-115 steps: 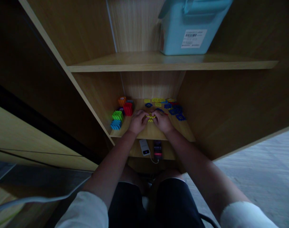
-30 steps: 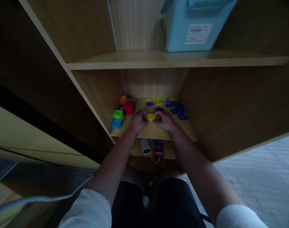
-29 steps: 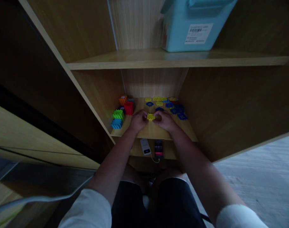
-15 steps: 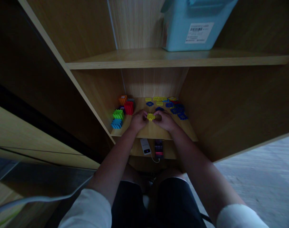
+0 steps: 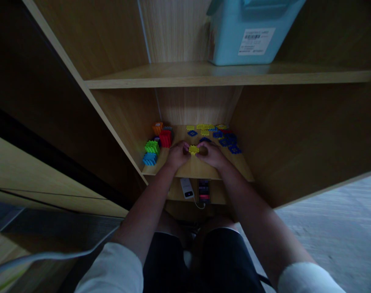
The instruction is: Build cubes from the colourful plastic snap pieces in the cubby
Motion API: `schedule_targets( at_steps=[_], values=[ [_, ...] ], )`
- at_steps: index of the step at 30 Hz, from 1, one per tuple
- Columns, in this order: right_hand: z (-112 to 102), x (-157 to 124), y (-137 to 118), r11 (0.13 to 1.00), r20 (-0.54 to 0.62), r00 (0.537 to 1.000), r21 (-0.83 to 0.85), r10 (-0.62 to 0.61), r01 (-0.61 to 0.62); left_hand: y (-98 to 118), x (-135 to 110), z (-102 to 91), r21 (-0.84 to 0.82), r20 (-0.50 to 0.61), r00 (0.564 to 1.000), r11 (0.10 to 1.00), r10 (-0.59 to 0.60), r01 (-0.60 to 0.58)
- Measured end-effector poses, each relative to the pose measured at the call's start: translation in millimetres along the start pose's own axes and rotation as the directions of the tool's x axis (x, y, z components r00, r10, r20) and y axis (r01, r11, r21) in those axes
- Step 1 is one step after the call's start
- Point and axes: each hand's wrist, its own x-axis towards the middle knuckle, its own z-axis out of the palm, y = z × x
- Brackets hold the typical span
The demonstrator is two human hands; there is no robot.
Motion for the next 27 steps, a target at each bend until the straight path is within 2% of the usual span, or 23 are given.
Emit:
schedule_targets(
  at_steps=[10, 16, 22, 27],
  values=[
    [-1.6, -0.5, -2.0, 1.0, 0.007, 1.0, 0.002, 0.013, -0.013, -4.8, 0.0, 1.8, -0.007, -0.01, 1.0, 1.0, 0.016, -0.016],
    [-2.2, 0.7, 3.8, 0.999, -0.025, 0.999, 0.024, -0.04, 0.041, -4.0, 0.5, 2.6, -0.004, -0.006, 1.0, 1.0, 0.007, -0.008],
    [7.3, 1.5, 8.9, 0.993, -0.162, 0.986, -0.103, 0.043, -0.061, -2.1, 0.4, 2.4, -0.012, -0.005, 1.0, 1.0, -0.018, 0.017],
    [14.0, 1.9, 10.3, 0.983, -0.158, 0.986, -0.167, 0.046, -0.073, -3.4, 0.2, 2.3, -0.018, -0.003, 1.0, 1.0, -0.005, 0.005]
  ],
)
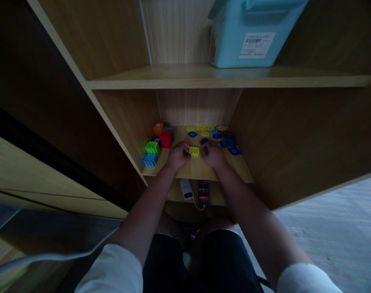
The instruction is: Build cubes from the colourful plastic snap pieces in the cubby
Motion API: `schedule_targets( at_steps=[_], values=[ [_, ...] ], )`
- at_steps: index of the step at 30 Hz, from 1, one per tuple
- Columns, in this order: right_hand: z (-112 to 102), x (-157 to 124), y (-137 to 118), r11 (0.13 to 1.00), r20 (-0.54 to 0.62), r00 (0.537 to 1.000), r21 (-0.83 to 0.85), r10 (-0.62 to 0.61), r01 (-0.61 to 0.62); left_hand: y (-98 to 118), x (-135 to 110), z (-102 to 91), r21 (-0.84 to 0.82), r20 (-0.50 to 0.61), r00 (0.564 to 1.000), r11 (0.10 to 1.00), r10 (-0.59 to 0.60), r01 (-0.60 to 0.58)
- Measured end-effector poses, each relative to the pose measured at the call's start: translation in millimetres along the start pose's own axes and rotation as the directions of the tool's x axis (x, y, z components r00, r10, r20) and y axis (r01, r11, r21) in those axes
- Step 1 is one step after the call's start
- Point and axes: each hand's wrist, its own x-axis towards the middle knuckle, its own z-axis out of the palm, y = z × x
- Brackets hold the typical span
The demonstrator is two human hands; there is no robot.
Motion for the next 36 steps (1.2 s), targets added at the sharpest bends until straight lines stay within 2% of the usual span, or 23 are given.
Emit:
schedule_targets(
  at_steps=[5, 12, 17, 24, 36],
  values=[
    [-4.9, 1.5, -2.6, 0.999, -0.028, 0.999, -0.031, 0.034, -0.035, 1.0, 0.0, -0.7, 0.004, 0.004, 1.0, 1.0, -0.007, 0.007],
    [-16.0, -3.3, -12.2, 0.994, 0.153, 0.983, 0.061, -0.104, 0.096, 3.8, -0.2, -1.2, -0.001, 0.005, 1.0, 1.0, -0.019, 0.019],
    [-14.6, -4.0, -12.3, 0.983, 0.223, 0.965, 0.147, -0.139, 0.108, -0.1, 0.2, 0.3, -0.01, 0.003, 1.0, 1.0, -0.001, 0.001],
    [-14.8, -2.8, -13.4, 0.986, 0.227, 0.968, 0.148, -0.111, 0.078, 5.6, 0.0, -4.4, 0.035, 0.011, 1.0, 0.999, 0.015, -0.015],
    [-17.3, -2.3, -14.8, 0.992, 0.243, 0.967, 0.122, -0.071, 0.042, 13.5, -0.3, -8.5, 0.078, 0.079, 0.996, 0.997, -0.033, 0.027]
  ],
)
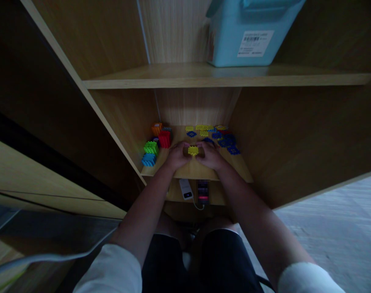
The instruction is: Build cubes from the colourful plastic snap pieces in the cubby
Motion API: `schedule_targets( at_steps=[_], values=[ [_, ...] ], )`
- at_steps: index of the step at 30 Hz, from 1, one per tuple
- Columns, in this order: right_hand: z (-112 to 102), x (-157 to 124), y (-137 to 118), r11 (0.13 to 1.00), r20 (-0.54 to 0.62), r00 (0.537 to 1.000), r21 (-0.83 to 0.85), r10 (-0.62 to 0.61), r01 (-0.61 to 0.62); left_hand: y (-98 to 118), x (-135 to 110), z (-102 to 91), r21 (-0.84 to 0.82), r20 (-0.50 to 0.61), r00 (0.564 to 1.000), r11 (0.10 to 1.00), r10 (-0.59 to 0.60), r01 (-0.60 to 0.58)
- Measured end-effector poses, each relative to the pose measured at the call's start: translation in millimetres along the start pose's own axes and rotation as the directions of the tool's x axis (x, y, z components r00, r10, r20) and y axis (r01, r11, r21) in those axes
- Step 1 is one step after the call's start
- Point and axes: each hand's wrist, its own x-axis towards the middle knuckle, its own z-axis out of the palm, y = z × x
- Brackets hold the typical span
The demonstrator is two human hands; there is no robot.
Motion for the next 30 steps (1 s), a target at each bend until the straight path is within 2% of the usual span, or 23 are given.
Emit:
schedule_targets(
  at_steps=[10, 21, 30],
  values=[
    [0.2, 0.3, 0.6, 1.0, 0.005, 1.0, 0.001, -0.005, 0.005, -4.5, 1.9, 3.0, 0.006, -0.013, 0.999, 0.999, 0.038, -0.038],
    [0.1, 0.7, 2.3, 0.999, -0.015, 0.999, 0.029, -0.045, 0.045, -4.4, 2.1, 3.3, 0.012, -0.007, 1.0, 1.0, 0.002, -0.002],
    [0.6, -0.7, 1.7, 1.0, -0.013, 1.0, 0.006, -0.017, 0.018, -3.4, 1.5, 2.1, 0.008, -0.006, 1.0, 1.0, 0.015, -0.015]
  ],
)
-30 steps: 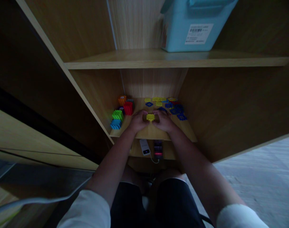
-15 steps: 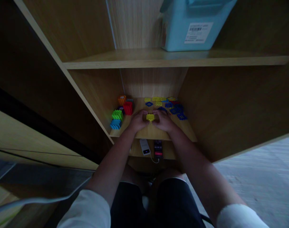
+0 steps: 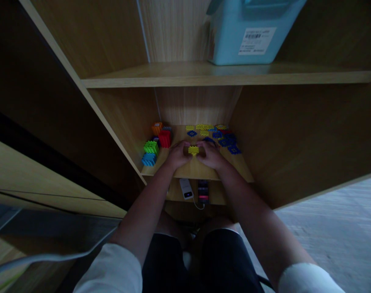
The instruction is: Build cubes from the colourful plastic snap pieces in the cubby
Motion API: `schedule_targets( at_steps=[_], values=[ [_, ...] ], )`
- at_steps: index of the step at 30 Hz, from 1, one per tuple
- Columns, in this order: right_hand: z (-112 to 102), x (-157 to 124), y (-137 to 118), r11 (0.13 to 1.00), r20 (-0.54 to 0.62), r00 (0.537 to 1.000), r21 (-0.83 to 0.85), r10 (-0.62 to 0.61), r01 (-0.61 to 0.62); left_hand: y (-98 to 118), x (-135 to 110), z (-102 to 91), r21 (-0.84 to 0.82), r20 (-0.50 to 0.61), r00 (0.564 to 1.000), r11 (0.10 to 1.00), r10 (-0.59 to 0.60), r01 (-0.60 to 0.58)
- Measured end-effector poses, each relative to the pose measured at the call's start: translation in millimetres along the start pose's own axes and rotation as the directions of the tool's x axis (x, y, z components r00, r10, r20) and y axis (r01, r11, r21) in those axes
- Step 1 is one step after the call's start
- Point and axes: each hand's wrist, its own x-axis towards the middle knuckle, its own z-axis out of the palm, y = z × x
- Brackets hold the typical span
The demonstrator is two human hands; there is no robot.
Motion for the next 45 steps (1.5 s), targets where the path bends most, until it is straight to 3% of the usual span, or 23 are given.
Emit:
schedule_targets(
  at_steps=[18, 32, 37, 40, 45],
  values=[
    [-1.2, 0.8, -2.7, 1.0, 0.027, 1.0, -0.03, 0.01, -0.009, -0.1, 0.4, 1.0, 0.01, 0.006, 1.0, 1.0, -0.007, 0.007],
    [-2.6, 0.2, -5.3, 0.999, 0.039, 0.999, -0.033, 0.03, -0.028, -5.8, 3.4, 4.6, -0.054, -0.069, 0.997, 0.998, -0.036, 0.032],
    [-3.2, 0.6, -5.2, 0.999, -0.027, 1.0, -0.037, -0.001, 0.0, -8.2, 3.8, 5.6, -0.094, -0.11, 0.993, 0.995, -0.035, 0.025],
    [-3.2, 1.7, -2.4, 0.993, -0.164, 0.984, -0.083, 0.074, -0.089, -9.5, 4.4, 6.8, -0.119, -0.13, 0.99, 0.992, -0.055, 0.039],
    [1.9, 4.1, 3.2, 0.924, -0.315, 0.903, -0.154, 0.291, -0.351, -10.2, 5.3, 7.8, -0.133, -0.138, 0.987, 0.989, -0.084, 0.066]
  ],
)
